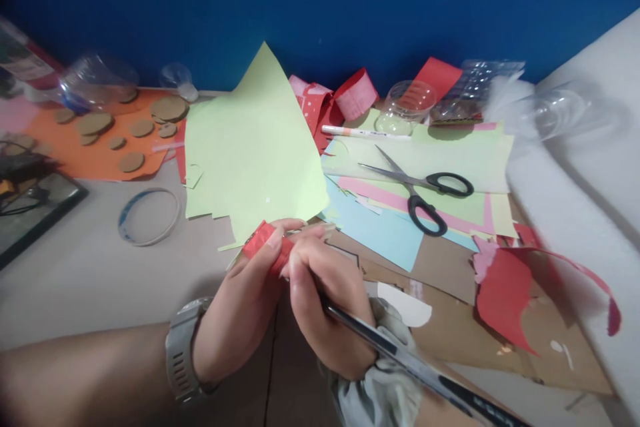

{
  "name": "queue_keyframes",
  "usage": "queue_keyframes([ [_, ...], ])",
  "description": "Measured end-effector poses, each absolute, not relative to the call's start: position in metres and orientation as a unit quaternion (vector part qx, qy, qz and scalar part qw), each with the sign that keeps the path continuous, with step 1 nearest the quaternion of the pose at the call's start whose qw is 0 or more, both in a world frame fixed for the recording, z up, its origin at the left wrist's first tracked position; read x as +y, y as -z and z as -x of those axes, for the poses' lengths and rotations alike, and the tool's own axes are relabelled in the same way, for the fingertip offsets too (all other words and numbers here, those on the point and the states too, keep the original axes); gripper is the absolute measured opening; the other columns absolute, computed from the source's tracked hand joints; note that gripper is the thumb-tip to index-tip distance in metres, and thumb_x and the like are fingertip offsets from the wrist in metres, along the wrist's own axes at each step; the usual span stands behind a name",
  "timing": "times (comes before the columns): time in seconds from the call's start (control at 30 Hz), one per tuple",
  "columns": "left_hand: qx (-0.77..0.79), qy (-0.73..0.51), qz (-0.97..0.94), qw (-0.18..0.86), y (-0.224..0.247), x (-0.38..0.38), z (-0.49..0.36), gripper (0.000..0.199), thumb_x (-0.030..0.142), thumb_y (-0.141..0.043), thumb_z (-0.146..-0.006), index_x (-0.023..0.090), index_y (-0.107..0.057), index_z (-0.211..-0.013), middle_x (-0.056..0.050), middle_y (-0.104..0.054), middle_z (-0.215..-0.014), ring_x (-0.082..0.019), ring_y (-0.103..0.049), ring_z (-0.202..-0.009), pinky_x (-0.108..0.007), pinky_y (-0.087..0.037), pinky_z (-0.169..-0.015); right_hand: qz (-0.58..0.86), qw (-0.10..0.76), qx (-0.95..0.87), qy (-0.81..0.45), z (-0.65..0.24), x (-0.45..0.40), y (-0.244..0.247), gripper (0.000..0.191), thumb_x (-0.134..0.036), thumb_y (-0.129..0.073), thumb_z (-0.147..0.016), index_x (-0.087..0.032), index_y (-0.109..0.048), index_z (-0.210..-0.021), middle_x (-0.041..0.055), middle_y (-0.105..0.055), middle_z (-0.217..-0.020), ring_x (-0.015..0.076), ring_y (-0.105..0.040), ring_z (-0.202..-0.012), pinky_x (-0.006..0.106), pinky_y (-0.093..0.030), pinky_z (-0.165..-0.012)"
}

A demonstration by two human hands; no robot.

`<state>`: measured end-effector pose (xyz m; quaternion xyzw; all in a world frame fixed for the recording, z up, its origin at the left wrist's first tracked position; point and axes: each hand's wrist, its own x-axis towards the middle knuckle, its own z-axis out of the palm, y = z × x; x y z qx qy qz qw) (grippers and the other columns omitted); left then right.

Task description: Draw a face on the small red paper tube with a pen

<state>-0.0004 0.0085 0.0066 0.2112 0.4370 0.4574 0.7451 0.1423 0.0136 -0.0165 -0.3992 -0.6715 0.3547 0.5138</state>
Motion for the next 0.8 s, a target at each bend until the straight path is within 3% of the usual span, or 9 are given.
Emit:
queue_keyframes([
  [0.33, 0.44, -0.462, -0.212, 0.741, -0.006, 0.0063, 0.0, 0.034, 0.054, -0.067, -0.125, 0.034, -0.094, -0.122, -0.001, -0.096, -0.144, -0.032, -0.075, -0.159, -0.052, -0.04, -0.15, 0.404, 0.491, -0.68, -0.365, -0.143, 0.0126, 0.0108, 0.038, -0.025, -0.059, -0.126, -0.029, -0.063, -0.088, -0.002, -0.065, -0.072, 0.0206, -0.062, -0.062, 0.036, -0.05, -0.06],
  [0.6, 0.436, -0.458, -0.233, 0.739, -0.0072, 0.0065, 0.0009, 0.041, 0.05, -0.059, -0.128, 0.034, -0.095, -0.121, 0.0, -0.095, -0.148, -0.031, -0.073, -0.161, -0.05, -0.039, -0.15, 0.406, 0.458, -0.703, -0.361, -0.1441, 0.0124, 0.008, 0.034, -0.017, -0.06, -0.12, -0.031, -0.061, -0.089, -0.001, -0.067, -0.072, 0.0235, -0.063, -0.061, 0.041, -0.052, -0.058],
  [0.8, 0.431, -0.465, -0.209, 0.745, -0.0046, 0.0079, 0.0004, 0.034, 0.05, -0.063, -0.126, 0.031, -0.092, -0.121, -0.003, -0.096, -0.142, -0.033, -0.076, -0.158, -0.054, -0.041, -0.15, 0.427, 0.491, -0.682, -0.334, -0.1433, 0.0102, 0.0118, 0.035, -0.023, -0.056, -0.128, -0.029, -0.062, -0.093, -0.0031, -0.067, -0.075, 0.0188, -0.066, -0.065, 0.033, -0.05, -0.059],
])
